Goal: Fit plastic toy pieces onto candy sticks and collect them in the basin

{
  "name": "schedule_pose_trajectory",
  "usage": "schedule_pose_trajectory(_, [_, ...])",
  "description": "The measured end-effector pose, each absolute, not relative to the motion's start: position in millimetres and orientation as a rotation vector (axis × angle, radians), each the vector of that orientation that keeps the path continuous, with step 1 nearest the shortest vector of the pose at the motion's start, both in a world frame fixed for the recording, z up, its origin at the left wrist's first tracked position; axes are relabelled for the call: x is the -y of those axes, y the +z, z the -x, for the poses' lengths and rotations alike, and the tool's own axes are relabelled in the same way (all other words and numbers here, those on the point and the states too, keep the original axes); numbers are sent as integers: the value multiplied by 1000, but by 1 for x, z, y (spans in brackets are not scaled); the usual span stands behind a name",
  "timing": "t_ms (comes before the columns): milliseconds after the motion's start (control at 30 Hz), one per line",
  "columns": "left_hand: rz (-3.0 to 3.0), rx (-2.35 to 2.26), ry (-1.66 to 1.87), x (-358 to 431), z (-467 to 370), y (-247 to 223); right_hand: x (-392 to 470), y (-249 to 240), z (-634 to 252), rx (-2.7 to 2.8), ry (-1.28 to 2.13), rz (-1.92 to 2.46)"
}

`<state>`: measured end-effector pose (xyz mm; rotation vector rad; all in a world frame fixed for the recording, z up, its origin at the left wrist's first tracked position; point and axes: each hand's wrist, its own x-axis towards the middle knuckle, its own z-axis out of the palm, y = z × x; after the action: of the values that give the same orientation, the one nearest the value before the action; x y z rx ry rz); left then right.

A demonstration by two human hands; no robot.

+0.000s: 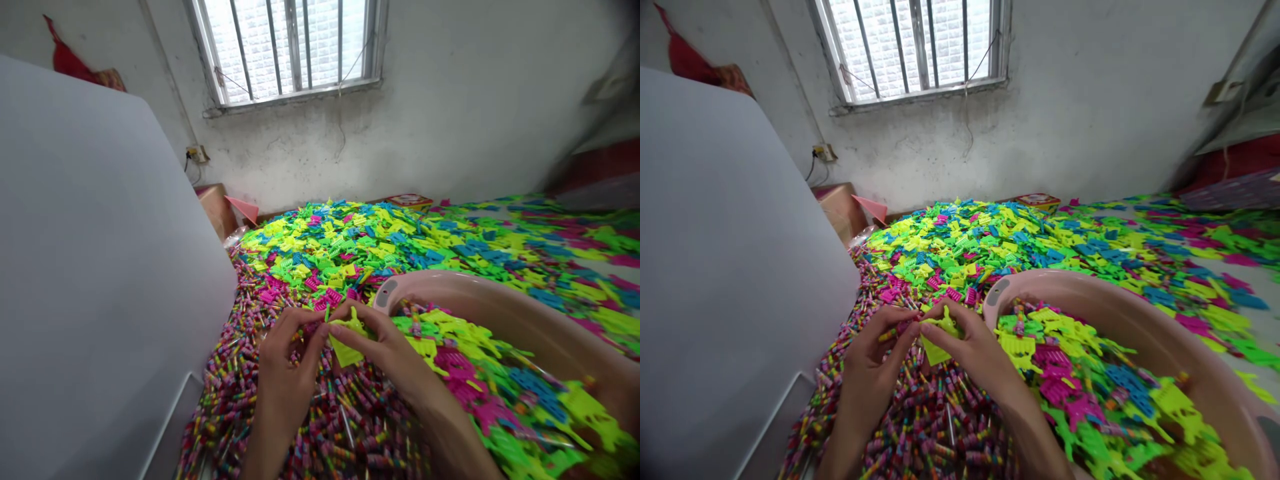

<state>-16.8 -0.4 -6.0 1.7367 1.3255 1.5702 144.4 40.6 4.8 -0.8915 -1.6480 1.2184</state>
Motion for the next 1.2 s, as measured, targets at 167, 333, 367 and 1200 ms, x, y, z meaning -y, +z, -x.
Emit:
schedule_pose_trajectory(167, [-1821,-1324,1544,-2,20,-4,-40,4,-143,1660,1222,871])
schedule_pose_trajectory(333, [-1980,-1319,1472,0,27,1,-40,1,-140,1646,1197,876])
schedule_pose_trajectory(367, [-2034,-1320,1444,1,28,1,-41,0,-140,1635,1186,895])
schedule_pose_trajectory(1200, [-2473,-1340,1420,-3,27,-8,-40,-2,-144,1516,1459,952])
